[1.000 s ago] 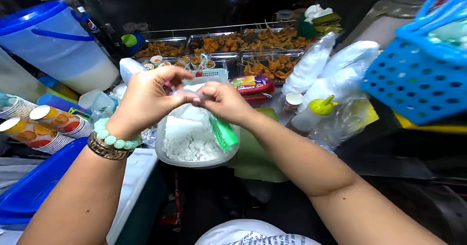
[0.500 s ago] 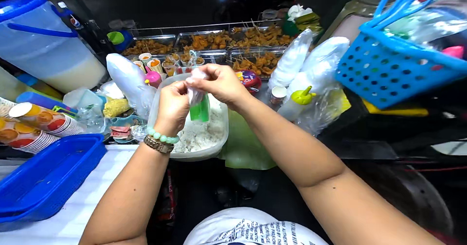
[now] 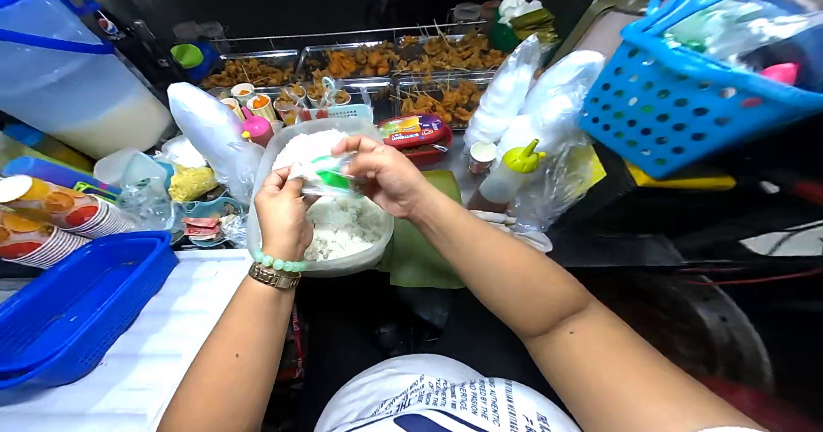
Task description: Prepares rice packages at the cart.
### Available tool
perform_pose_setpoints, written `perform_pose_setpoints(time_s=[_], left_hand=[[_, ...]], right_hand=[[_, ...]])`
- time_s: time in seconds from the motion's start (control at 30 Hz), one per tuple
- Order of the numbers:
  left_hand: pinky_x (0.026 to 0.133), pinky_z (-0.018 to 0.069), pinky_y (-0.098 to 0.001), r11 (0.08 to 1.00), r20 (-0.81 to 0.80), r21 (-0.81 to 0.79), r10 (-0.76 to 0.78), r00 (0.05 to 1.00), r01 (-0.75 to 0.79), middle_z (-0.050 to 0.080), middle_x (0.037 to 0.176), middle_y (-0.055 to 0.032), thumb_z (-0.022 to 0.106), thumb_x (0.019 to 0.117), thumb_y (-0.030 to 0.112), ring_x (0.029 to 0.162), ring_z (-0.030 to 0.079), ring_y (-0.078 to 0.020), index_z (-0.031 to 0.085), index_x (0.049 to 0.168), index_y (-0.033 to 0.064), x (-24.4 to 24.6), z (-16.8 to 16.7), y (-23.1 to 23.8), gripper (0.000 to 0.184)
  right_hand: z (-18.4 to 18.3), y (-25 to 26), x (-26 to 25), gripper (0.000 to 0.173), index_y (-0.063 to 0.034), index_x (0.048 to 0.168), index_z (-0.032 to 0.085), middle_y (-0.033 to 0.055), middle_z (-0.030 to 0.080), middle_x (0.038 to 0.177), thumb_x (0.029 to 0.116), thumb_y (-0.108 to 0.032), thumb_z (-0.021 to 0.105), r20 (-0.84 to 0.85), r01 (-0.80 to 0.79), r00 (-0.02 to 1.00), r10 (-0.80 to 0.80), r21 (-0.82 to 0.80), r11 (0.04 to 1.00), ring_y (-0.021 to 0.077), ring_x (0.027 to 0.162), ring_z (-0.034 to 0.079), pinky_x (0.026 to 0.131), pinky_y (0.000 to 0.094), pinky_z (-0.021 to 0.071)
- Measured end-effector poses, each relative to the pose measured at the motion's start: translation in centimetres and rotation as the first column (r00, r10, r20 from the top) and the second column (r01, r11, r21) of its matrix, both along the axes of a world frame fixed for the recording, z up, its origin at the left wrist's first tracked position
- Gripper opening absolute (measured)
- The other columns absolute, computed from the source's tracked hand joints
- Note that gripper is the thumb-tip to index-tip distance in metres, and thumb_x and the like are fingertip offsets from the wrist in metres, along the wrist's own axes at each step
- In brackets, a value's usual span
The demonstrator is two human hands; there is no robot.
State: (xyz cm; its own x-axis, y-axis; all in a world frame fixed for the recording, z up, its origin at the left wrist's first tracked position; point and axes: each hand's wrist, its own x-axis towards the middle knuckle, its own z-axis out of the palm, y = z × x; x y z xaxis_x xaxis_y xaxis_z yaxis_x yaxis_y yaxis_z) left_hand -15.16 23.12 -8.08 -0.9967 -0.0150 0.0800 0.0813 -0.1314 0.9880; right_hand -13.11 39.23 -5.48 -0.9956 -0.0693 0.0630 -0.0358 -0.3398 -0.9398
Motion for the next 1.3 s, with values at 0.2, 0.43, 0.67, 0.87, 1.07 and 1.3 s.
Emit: perform_pose_setpoints(time_s=[0.2, 0.43, 0.67, 0.87, 1.07, 1.3], left_hand=[[0.076, 0.0585, -0.0309, 0.945, 0.080, 0.304, -0.153, 0.985, 0.122, 0.061, 0.088, 0.0016, 0.045, 0.1007, 0.002, 0.078, 0.065, -0.0101, 0.050, 0.110, 0.0150, 0.1, 0.4, -0.1, 0.016], [0.067, 0.0580, -0.0222, 0.946, 0.100, 0.111, -0.317, 0.943, 0.306, 0.067, 0.086, 0.0046, 0.055, 0.1053, 0.028, 0.072, 0.066, -0.0045, 0.065, 0.107, 0.0166, 0.3, 0.0, -0.5, 0.015], [0.064, 0.0570, -0.0230, 0.973, 0.095, 0.038, -0.232, 0.968, 0.230, 0.068, 0.082, 0.0036, 0.054, 0.1053, 0.041, 0.070, 0.066, -0.0055, 0.067, 0.096, 0.0174, -0.1, -0.3, -0.3, 0.029], [0.061, 0.0562, -0.0224, 0.958, 0.034, 0.108, -0.269, 0.962, 0.264, 0.066, 0.080, 0.0051, 0.053, 0.1053, 0.043, 0.068, 0.065, -0.0047, 0.066, 0.100, 0.0215, -0.2, -0.5, 0.1, 0.026], [0.067, 0.0601, -0.0288, 0.905, 0.210, 0.361, -0.313, 0.926, 0.224, 0.069, 0.093, -0.0004, 0.042, 0.1098, 0.038, 0.081, 0.070, -0.0114, 0.058, 0.116, 0.0179, -0.2, -0.2, 1.0, 0.026], [0.054, 0.0509, -0.0193, 0.978, 0.172, -0.023, -0.199, 0.965, 0.206, 0.065, 0.075, 0.0029, 0.053, 0.1061, 0.025, 0.060, 0.061, -0.0032, 0.063, 0.102, 0.0142, -0.9, -0.3, -0.2, 0.015]], right_hand=[[-1.6, -0.6, 0.9, 0.037, -0.0062, 0.107, 0.080, 0.0163, 0.059, 0.104, 0.0912, 0.011, 0.051, -0.485, 0.473, 0.864, -0.139, 0.684, 0.555, 0.0234, 0.098, 0.059, 0.085, 0.0338, 0.0507], [-3.0, -0.1, 0.3, 0.031, -0.0006, 0.119, 0.069, 0.0118, 0.062, 0.113, 0.0890, -0.002, 0.062, -0.333, 0.359, 0.916, -0.223, 0.432, 0.828, 0.0135, 0.089, 0.059, 0.077, 0.0301, 0.0508], [-2.1, -0.2, 0.0, 0.024, -0.0004, 0.114, 0.072, 0.0146, 0.064, 0.113, 0.1046, -0.010, 0.052, -0.100, 0.170, 0.985, -0.140, 0.422, 0.890, 0.0203, 0.103, 0.061, 0.089, 0.0387, 0.0509], [-2.6, -1.0, 1.6, 0.022, -0.0079, 0.109, 0.067, 0.0026, 0.063, 0.087, 0.1078, -0.025, 0.053, -0.043, 0.160, 0.987, -0.154, 0.190, 0.969, 0.0064, 0.070, 0.056, 0.065, 0.0249, 0.0499], [-3.5, -1.3, 0.6, 0.035, -0.0028, 0.132, 0.058, 0.0113, 0.066, 0.114, 0.0982, 0.007, 0.058, -0.224, 0.295, 0.947, -0.230, 0.326, 0.898, 0.0127, 0.088, 0.062, 0.077, 0.0292, 0.0530], [-2.5, 0.5, 0.7, 0.061, -0.0136, 0.138, 0.066, 0.0189, 0.055, 0.132, 0.0791, 0.002, 0.075, -0.619, 0.416, 0.767, 0.168, 0.679, 0.605, 0.0342, 0.112, 0.058, 0.086, 0.0496, 0.0549]])
